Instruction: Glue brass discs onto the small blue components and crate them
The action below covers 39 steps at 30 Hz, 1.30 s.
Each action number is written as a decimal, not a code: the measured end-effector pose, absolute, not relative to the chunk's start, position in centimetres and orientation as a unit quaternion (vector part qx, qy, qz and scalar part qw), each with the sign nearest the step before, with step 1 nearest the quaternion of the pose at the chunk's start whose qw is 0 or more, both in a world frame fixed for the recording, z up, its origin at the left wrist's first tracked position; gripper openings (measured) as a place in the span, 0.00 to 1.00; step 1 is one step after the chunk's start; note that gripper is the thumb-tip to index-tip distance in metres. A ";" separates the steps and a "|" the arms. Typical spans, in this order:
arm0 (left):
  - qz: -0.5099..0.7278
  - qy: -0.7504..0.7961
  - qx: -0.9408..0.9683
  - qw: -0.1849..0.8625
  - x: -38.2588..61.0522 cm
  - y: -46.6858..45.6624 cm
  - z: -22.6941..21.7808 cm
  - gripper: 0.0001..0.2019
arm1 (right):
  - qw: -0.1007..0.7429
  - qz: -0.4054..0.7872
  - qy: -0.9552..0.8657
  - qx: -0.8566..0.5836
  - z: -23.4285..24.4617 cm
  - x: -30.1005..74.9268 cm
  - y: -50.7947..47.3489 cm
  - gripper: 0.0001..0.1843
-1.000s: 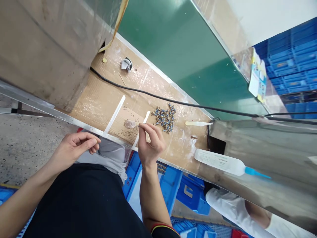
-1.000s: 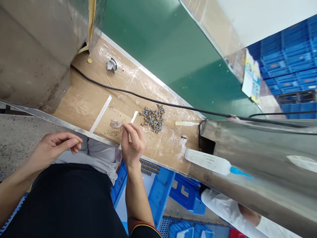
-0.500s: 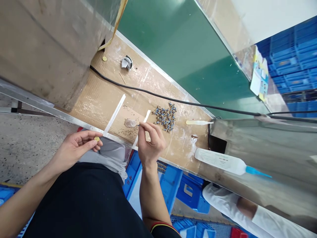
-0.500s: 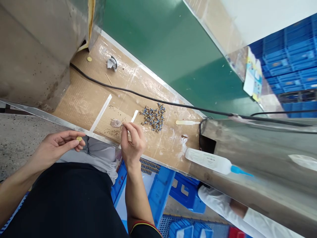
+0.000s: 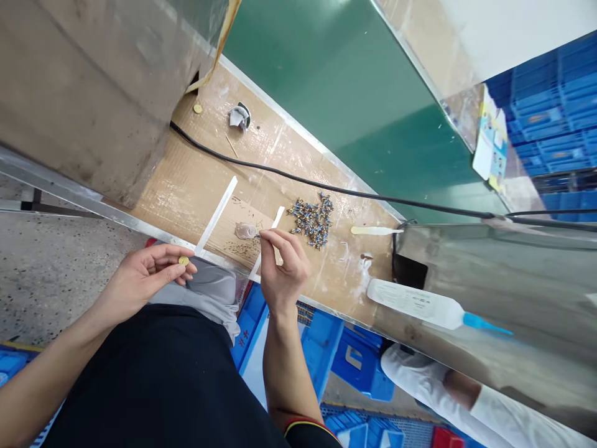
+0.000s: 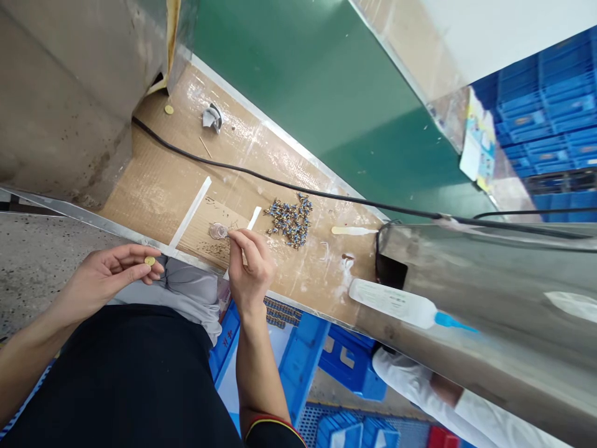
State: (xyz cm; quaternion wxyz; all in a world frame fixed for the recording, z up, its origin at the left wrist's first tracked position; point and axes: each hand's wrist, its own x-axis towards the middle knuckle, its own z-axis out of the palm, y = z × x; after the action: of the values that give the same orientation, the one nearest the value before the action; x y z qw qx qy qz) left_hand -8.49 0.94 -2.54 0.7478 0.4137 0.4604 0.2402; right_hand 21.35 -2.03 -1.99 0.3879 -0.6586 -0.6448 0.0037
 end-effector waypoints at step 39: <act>0.271 0.431 0.590 0.627 -3.7 -0.2 1.2 0.17 | 0.515 0.181 -0.622 -0.562 1.0 15.7 -5.0 0.20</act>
State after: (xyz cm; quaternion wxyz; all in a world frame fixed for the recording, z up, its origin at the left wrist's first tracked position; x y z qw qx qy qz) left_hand -3.70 -0.21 1.18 0.6266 0.5902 0.4307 0.2712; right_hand 15.72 -4.98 0.99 0.5154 -0.5615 -0.6217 0.1806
